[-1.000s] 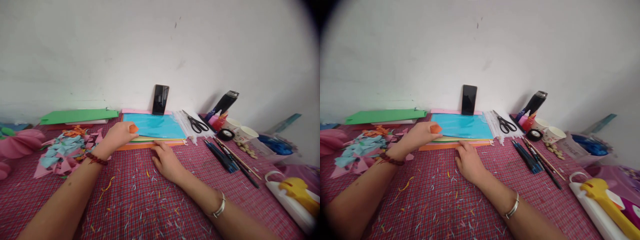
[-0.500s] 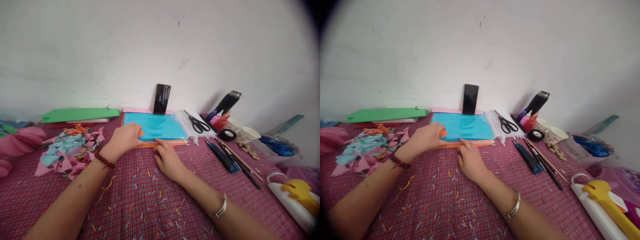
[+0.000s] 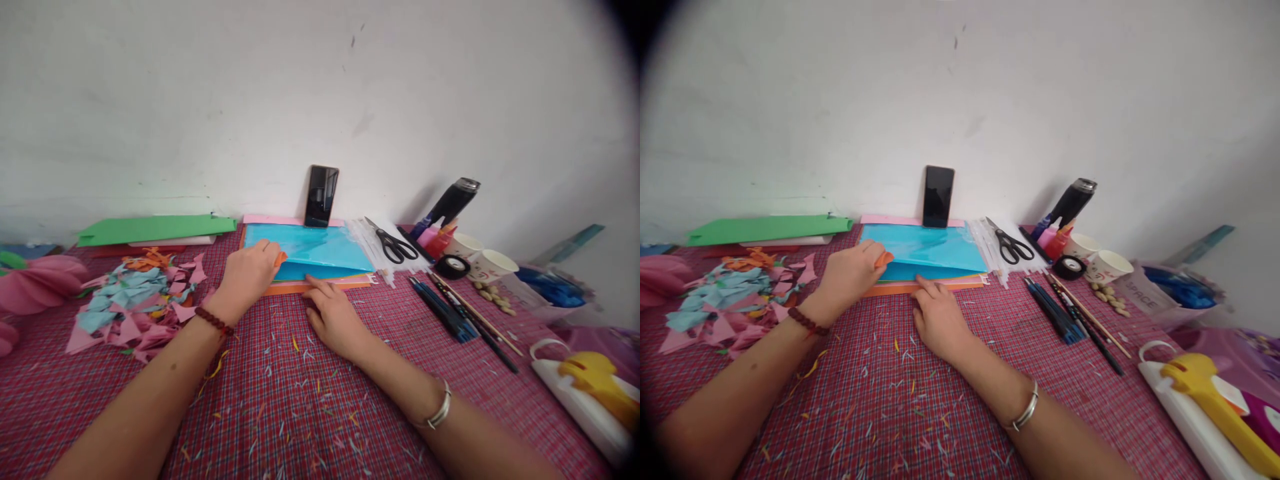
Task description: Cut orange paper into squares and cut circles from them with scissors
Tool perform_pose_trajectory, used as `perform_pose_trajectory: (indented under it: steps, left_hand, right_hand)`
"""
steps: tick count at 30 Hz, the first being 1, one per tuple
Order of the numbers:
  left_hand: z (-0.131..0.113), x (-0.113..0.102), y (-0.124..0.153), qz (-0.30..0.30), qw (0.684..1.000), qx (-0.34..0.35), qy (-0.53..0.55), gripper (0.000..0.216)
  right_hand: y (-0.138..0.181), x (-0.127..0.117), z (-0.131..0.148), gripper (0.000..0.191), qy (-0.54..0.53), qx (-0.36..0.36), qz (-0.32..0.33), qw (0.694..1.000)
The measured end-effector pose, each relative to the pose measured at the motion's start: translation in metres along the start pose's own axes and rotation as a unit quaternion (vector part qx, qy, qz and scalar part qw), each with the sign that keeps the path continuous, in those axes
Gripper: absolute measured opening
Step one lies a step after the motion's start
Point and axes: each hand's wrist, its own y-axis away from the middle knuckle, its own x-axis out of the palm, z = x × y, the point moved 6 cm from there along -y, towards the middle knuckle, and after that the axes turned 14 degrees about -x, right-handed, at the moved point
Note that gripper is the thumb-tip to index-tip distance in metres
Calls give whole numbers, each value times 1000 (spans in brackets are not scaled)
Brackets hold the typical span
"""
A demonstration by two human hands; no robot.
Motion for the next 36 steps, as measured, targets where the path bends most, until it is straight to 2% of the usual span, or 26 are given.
perform_pose_trajectory:
  steps: [4,17,25,29,31,36]
  left_hand:
    - [4,-1,-2,-24,1000,-17,7,38]
    - [5,-9,-5,7,1000,-17,20,30]
    - [6,-13,-8,59,998,-20,25,24]
    - [1,-10,-6,93,995,13,25,22]
    - [0,-9,-5,82,996,19,10,20]
    - [6,-6,-5,32,999,-38,-11,26]
  right_hand:
    - [-1,1,4,30,0,-23,6,1000]
    - [0,2,1,28,-12,-6,-8,1000]
    - [0,-1,0,23,-28,16,-12,999]
    - [0,-2,0,31,-31,19,-13,999]
    - [0,-2,-1,36,-29,22,-17,999]
    - [-2,-2,3,36,-16,-10,-5,1000]
